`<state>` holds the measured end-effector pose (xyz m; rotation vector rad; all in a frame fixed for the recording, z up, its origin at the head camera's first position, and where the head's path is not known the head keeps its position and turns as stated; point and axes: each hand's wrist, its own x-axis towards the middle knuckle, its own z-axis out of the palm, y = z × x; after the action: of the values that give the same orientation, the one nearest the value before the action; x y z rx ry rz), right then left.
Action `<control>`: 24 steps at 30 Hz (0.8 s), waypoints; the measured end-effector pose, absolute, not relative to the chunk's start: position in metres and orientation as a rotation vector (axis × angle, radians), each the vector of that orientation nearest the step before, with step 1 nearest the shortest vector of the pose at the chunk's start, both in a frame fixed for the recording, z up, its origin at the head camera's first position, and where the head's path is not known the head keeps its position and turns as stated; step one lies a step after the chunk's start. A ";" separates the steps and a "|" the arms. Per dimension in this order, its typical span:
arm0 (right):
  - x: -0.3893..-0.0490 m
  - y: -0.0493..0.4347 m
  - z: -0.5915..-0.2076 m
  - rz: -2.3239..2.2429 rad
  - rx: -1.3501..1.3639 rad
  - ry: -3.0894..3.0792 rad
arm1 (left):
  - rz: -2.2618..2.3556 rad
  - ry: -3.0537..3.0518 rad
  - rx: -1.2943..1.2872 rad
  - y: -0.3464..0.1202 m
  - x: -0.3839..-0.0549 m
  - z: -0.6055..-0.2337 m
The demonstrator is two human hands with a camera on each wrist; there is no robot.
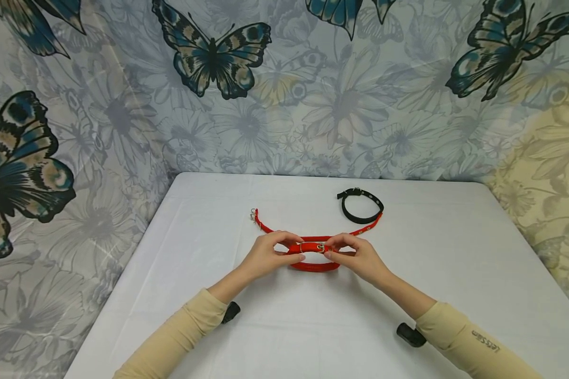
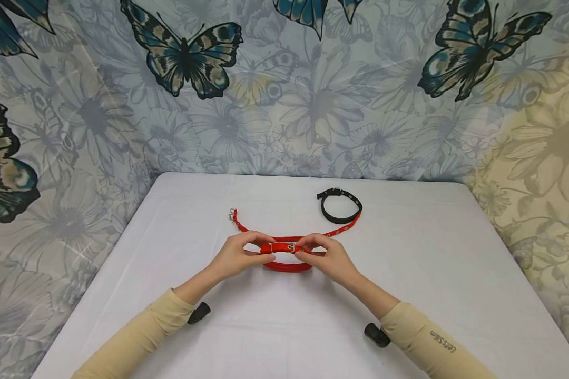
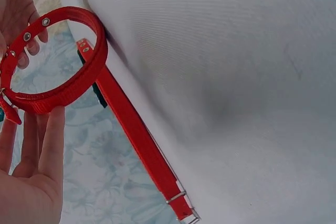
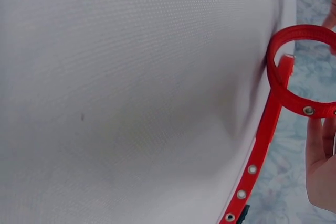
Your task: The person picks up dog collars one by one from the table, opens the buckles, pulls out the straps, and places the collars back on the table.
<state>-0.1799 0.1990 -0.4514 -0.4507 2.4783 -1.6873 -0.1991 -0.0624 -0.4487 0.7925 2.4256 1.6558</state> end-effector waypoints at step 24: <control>-0.182 0.197 -0.448 -1.704 -0.615 2.482 | 1.518 2.653 0.918 -0.056 -0.197 -0.447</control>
<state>-0.1823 0.1969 -0.4476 -0.6146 2.4820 -1.7041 -0.1974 -0.0555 -0.4475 0.9181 2.6526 1.5183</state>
